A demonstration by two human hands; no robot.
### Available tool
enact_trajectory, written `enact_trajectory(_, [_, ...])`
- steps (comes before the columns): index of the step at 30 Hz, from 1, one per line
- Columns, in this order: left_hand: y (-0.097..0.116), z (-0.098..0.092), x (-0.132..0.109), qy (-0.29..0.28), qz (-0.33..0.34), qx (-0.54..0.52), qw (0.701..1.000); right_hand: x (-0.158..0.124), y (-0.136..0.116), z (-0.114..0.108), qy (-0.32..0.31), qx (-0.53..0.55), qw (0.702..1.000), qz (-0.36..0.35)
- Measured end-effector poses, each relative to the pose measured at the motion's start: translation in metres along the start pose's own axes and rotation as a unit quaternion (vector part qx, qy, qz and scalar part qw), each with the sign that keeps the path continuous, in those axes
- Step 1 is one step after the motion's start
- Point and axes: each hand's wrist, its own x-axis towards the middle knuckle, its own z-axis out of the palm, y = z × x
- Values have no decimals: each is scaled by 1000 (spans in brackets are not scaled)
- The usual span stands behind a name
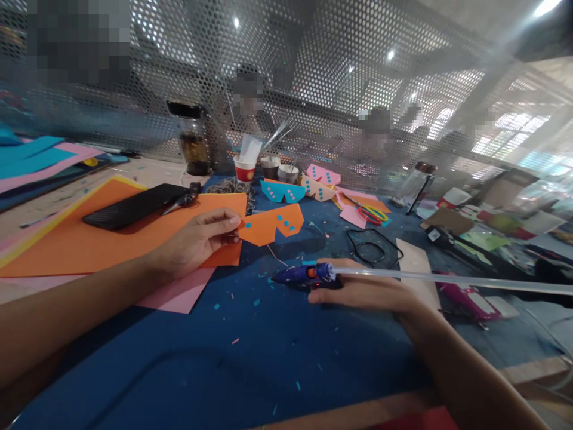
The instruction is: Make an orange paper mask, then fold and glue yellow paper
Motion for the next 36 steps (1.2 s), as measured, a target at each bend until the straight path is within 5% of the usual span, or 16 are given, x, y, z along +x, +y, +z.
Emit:
enact_trajectory(3, [-1,-1,0,0,-2,1,1000,1,1,-1,-59,8,998,24])
enact_trajectory(14, [2,3,-1,7,-3,12,1000,-3,3,-3,-60,94,991,74])
enact_trajectory(18, [2,5,-1,6,-2,23,1000,-3,-6,2,-15,143,986,86])
enact_trajectory(22, [2,6,-1,0,0,40,999,1,-17,12,49,142,988,44])
enact_trajectory(29, [3,8,-4,-31,4,60,998,15,-14,32,135,-27,982,-132])
enact_trajectory(36, [3,9,-4,-24,1,60,998,12,-6,39,105,-89,984,-114])
